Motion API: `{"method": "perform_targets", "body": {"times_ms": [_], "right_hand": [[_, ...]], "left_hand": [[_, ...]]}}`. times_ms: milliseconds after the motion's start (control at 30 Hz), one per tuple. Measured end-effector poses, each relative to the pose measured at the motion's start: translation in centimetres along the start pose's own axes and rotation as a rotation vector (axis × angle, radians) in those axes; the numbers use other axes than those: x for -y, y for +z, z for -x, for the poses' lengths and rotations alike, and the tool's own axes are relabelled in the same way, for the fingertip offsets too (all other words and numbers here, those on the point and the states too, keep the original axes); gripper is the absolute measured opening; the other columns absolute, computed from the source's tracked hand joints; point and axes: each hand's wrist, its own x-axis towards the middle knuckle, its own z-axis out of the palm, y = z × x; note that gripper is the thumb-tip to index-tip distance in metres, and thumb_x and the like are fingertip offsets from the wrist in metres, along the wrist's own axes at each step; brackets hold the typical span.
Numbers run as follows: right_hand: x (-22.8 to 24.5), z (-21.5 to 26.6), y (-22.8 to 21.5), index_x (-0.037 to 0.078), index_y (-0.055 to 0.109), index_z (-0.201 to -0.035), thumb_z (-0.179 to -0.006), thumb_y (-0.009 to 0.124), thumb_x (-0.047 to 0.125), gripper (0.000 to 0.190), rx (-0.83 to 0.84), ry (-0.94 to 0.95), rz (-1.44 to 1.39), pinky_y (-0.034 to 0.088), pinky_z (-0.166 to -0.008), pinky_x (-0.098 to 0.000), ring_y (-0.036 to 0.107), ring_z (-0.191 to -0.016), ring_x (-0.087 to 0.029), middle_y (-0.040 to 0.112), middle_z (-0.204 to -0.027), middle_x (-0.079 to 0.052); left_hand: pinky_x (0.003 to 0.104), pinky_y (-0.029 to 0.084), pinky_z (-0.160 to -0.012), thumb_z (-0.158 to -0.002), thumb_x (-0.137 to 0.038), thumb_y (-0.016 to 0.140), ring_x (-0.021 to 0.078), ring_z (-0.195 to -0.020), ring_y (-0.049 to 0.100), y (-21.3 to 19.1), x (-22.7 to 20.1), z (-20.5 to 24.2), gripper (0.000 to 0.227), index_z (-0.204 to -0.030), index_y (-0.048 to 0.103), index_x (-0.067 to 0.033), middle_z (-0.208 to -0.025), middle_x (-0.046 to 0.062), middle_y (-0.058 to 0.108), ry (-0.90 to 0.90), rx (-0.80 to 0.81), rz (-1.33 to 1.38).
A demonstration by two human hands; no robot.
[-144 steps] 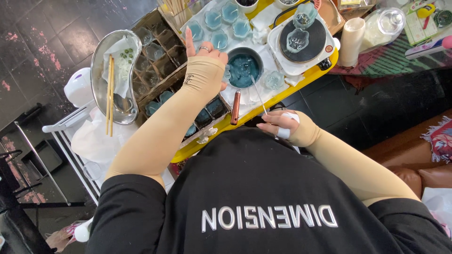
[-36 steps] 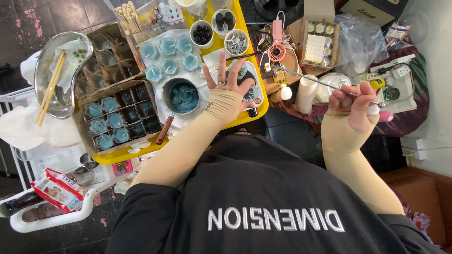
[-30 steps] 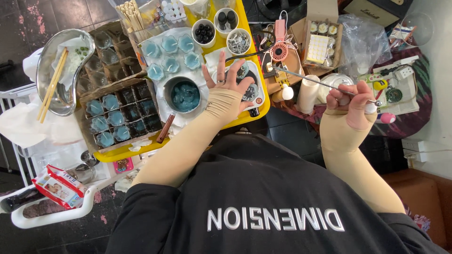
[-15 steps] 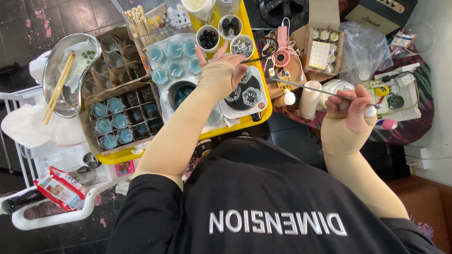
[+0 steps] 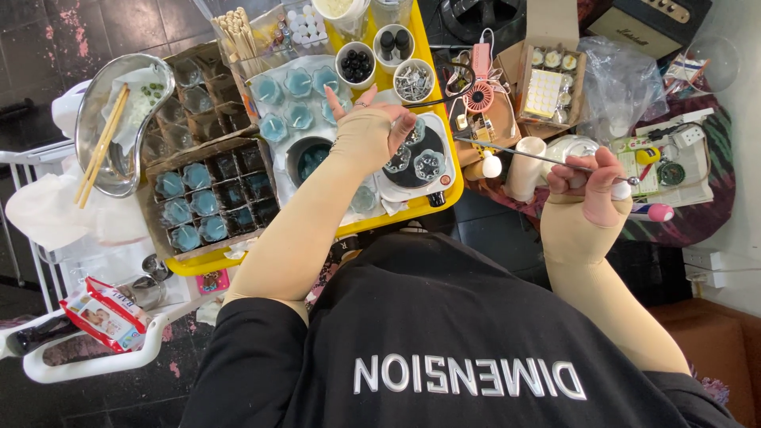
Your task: Preparing and pouring blue wax into small decorative molds.
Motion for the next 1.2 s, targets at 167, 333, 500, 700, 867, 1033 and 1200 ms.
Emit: {"method": "perform_targets", "body": {"times_ms": [167, 333, 500, 700, 867, 1033, 1200], "right_hand": [[-0.2, -0.4, 0.7, 0.007, 0.057, -0.141, -0.107, 0.072, 0.037, 0.048, 0.019, 0.030, 0.004, 0.055, -0.091, -0.0358, 0.068, -0.099, -0.022, 0.068, -0.116, -0.009], [-0.4, -1.0, 1.1, 0.008, 0.057, -0.142, -0.109, 0.071, 0.036, 0.045, 0.036, 0.048, -0.003, 0.055, -0.092, -0.0349, 0.068, -0.100, -0.021, 0.068, -0.115, -0.008], [-0.4, -1.8, 2.2, 0.010, 0.059, -0.137, -0.109, 0.068, 0.037, 0.040, 0.106, 0.076, 0.013, 0.057, -0.094, -0.0340, 0.069, -0.097, -0.021, 0.070, -0.112, -0.008], [-1.3, -2.2, 3.0, 0.009, 0.060, -0.128, -0.113, 0.067, 0.035, 0.031, 0.165, 0.097, 0.002, 0.056, -0.092, -0.0343, 0.067, -0.094, -0.020, 0.069, -0.111, -0.009], [-1.4, -2.1, 3.4, 0.009, 0.061, -0.127, -0.114, 0.067, 0.035, 0.030, 0.208, 0.090, 0.028, 0.055, -0.089, -0.0337, 0.066, -0.093, -0.020, 0.069, -0.109, -0.010], [-1.3, -2.1, 3.1, 0.009, 0.061, -0.128, -0.113, 0.067, 0.035, 0.031, 0.202, 0.096, 0.033, 0.055, -0.091, -0.0338, 0.067, -0.093, -0.020, 0.069, -0.108, -0.010], [-1.2, -1.9, 2.2, 0.009, 0.060, -0.129, -0.115, 0.066, 0.034, 0.030, 0.200, 0.109, 0.029, 0.052, -0.089, -0.0327, 0.067, -0.095, -0.021, 0.069, -0.111, -0.010]], "left_hand": [[0.078, -0.014, -0.108, -0.101, -0.055, 0.040, 0.0376, -0.141, 0.042, 0.1, 1.0, 1.0, 0.052, -0.121, 0.073, -0.0202, -0.125, 0.004, 0.070, 0.027, -0.126, 0.014], [0.077, -0.005, -0.117, -0.106, -0.047, 0.059, 0.0352, -0.148, 0.040, -3.7, -0.2, 6.8, 0.044, -0.138, 0.067, -0.0168, -0.140, 0.002, 0.062, -0.037, -0.388, -0.004], [0.080, -0.002, -0.116, -0.092, -0.055, 0.080, 0.0400, -0.155, 0.021, -2.6, -0.2, 15.1, 0.042, -0.117, 0.072, -0.0219, -0.150, 0.004, 0.049, -0.177, -0.430, -0.081], [0.087, -0.001, -0.104, -0.065, -0.062, 0.085, 0.0536, -0.150, 0.005, 2.0, 1.4, 17.6, 0.073, -0.119, 0.073, -0.0145, -0.161, 0.011, 0.024, -0.166, -0.268, -0.154], [0.087, 0.000, -0.105, -0.075, -0.062, 0.083, 0.0532, -0.152, 0.000, 5.0, 1.8, 17.2, 0.069, -0.119, 0.072, -0.0104, -0.163, 0.015, 0.020, -0.210, -0.304, -0.276], [0.087, 0.000, -0.106, -0.078, -0.060, 0.083, 0.0531, -0.152, 0.000, 6.4, 1.2, 16.7, 0.060, -0.110, 0.073, -0.0100, -0.162, 0.016, 0.023, -0.262, -0.352, -0.243], [0.085, -0.001, -0.110, -0.076, -0.052, 0.087, 0.0526, -0.153, 0.002, 6.2, 0.0, 16.3, 0.057, -0.105, 0.072, -0.0057, -0.160, 0.017, 0.027, -0.348, -0.440, -0.120]]}}
